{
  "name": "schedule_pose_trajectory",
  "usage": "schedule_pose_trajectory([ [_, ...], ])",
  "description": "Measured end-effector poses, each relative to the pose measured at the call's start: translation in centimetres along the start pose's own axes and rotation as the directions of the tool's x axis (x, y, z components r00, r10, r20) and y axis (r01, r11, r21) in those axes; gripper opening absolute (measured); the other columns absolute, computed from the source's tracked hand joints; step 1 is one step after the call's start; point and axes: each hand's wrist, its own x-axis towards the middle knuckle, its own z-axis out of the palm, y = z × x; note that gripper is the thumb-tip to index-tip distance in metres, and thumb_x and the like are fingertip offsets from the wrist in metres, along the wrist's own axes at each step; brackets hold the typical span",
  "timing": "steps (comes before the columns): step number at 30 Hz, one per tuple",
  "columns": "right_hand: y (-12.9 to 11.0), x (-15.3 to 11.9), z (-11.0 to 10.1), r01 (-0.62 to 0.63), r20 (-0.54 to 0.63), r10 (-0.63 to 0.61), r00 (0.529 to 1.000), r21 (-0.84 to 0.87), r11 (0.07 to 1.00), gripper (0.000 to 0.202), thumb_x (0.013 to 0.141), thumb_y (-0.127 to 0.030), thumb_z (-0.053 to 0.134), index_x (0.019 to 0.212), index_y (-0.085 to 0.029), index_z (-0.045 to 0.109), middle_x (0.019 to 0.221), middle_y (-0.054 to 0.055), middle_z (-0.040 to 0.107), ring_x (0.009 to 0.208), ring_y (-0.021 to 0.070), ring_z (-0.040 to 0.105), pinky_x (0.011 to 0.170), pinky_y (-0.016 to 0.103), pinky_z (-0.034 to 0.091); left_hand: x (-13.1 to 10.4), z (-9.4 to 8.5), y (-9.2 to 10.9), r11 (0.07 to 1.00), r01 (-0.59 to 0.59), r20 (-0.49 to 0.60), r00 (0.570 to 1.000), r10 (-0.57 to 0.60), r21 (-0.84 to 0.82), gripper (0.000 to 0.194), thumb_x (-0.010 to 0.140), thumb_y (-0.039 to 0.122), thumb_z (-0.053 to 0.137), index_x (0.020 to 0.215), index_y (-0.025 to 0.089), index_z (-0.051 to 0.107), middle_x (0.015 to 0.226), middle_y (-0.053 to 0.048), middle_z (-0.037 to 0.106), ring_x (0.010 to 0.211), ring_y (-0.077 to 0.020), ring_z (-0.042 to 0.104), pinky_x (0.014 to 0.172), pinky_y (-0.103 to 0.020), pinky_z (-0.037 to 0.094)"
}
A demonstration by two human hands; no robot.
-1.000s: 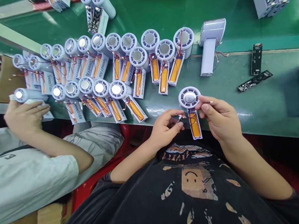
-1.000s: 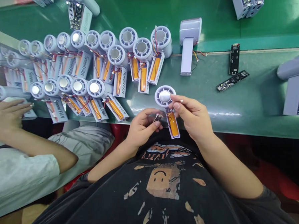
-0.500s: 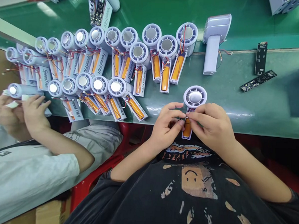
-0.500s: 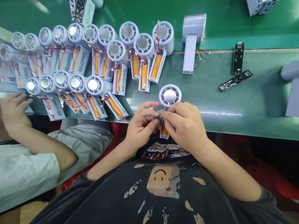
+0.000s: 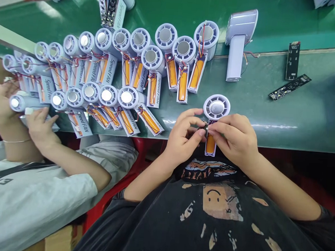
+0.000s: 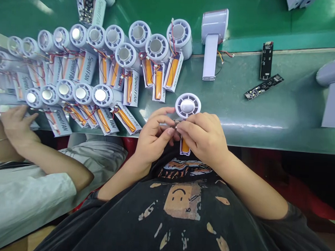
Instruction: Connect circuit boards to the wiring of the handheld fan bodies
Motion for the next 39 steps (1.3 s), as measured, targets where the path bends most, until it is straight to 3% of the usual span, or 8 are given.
schedule_pose_trajectory([
  [3, -0.1, 0.1, 0.1, -0.048, -0.023, 0.048, 0.999, -0.004, 0.999, 0.009, 0.091, -0.020, 0.058, 0.090, -0.023, 0.066, 0.085, 0.002, 0.068, 0.077, 0.0180, 0.059, 0.069, 0.034, 0.041, -0.1, 0.1, -0.1, 0.983, 0.095, -0.019, 0.995, -0.099, -0.159, 0.024, 0.089, 0.028, 0.066, 0.110, 0.025, 0.054, 0.119, -0.004, 0.060, 0.062, -0.0054, 0.066, 0.046, -0.015, 0.053],
  [8, -0.4, 0.2, 0.0, -0.080, -0.048, 0.078, 0.996, -0.046, 0.996, 0.008, 0.089, -0.020, 0.060, 0.083, -0.022, 0.064, 0.080, 0.002, 0.067, 0.075, 0.0190, 0.058, 0.069, 0.035, 0.041, -0.2, 0.3, -0.4, 0.946, 0.200, 0.044, 0.980, -0.195, -0.254, 0.021, 0.091, 0.032, 0.064, 0.107, 0.020, 0.058, 0.072, 0.003, 0.063, 0.059, -0.0086, 0.065, 0.049, -0.016, 0.055],
  [15, -0.8, 0.4, 0.0, -0.144, -0.031, 0.142, 0.989, -0.069, 0.987, 0.013, 0.087, -0.021, 0.062, 0.074, -0.023, 0.063, 0.075, 0.001, 0.068, 0.072, 0.0184, 0.057, 0.071, 0.036, 0.039, -0.2, 0.4, -0.4, 0.978, 0.104, -0.010, 0.994, -0.108, -0.178, 0.018, 0.090, 0.035, 0.065, 0.103, 0.022, 0.064, 0.117, -0.006, 0.058, 0.062, -0.0057, 0.064, 0.044, -0.016, 0.053],
  [18, -0.8, 0.4, 0.0, -0.124, -0.038, 0.122, 0.992, -0.069, 0.990, 0.013, 0.089, -0.021, 0.062, 0.075, -0.023, 0.065, 0.076, 0.001, 0.069, 0.073, 0.0188, 0.057, 0.071, 0.036, 0.040, -0.3, 0.6, -0.5, 0.986, 0.078, -0.019, 0.997, -0.081, -0.144, 0.018, 0.092, 0.034, 0.063, 0.104, 0.022, 0.064, 0.115, -0.006, 0.058, 0.062, -0.0056, 0.063, 0.044, -0.016, 0.052],
  [22, -0.6, 0.5, 0.1, -0.106, -0.033, 0.104, 0.994, -0.065, 0.992, 0.014, 0.090, -0.020, 0.061, 0.078, -0.022, 0.067, 0.079, 0.002, 0.070, 0.075, 0.0184, 0.059, 0.072, 0.035, 0.042, -0.3, 0.9, -0.9, 0.969, 0.069, -0.032, 0.996, -0.078, -0.238, 0.015, 0.092, 0.031, 0.064, 0.104, 0.023, 0.064, 0.112, -0.004, 0.060, 0.063, -0.0053, 0.064, 0.043, -0.014, 0.050],
  [34, 0.1, 0.9, -0.2, -0.139, 0.008, 0.139, 0.990, 0.174, 0.975, 0.010, 0.088, -0.017, 0.063, 0.080, -0.021, 0.067, 0.074, 0.000, 0.065, 0.072, 0.0143, 0.062, 0.067, 0.030, 0.050, -0.5, 1.1, -0.8, 0.978, -0.008, -0.058, 0.998, -0.004, -0.210, 0.012, 0.091, 0.023, 0.065, 0.102, 0.022, 0.069, 0.109, -0.004, 0.065, 0.060, -0.0046, 0.064, 0.042, -0.013, 0.050],
  [37, 0.4, 0.8, -0.7, -0.165, -0.040, 0.174, 0.984, 0.168, 0.972, 0.004, 0.086, -0.020, 0.066, 0.089, -0.023, 0.067, 0.085, 0.002, 0.062, 0.081, 0.0167, 0.060, 0.071, 0.033, 0.050, 0.0, 1.0, -0.9, 0.985, -0.024, -0.034, 0.999, 0.018, -0.173, 0.014, 0.091, 0.026, 0.064, 0.105, 0.023, 0.069, 0.107, -0.004, 0.065, 0.060, -0.0046, 0.063, 0.042, -0.013, 0.050],
  [39, 0.9, 0.5, -1.3, -0.194, -0.109, 0.216, 0.970, 0.179, 0.964, 0.015, 0.083, -0.023, 0.070, 0.097, -0.024, 0.066, 0.092, 0.003, 0.060, 0.084, 0.0178, 0.058, 0.071, 0.034, 0.050, 0.3, 0.9, -1.0, 0.986, 0.001, -0.031, 0.999, -0.007, -0.167, 0.020, 0.092, 0.026, 0.063, 0.111, 0.025, 0.066, 0.108, -0.003, 0.065, 0.060, -0.0046, 0.063, 0.043, -0.013, 0.050],
])
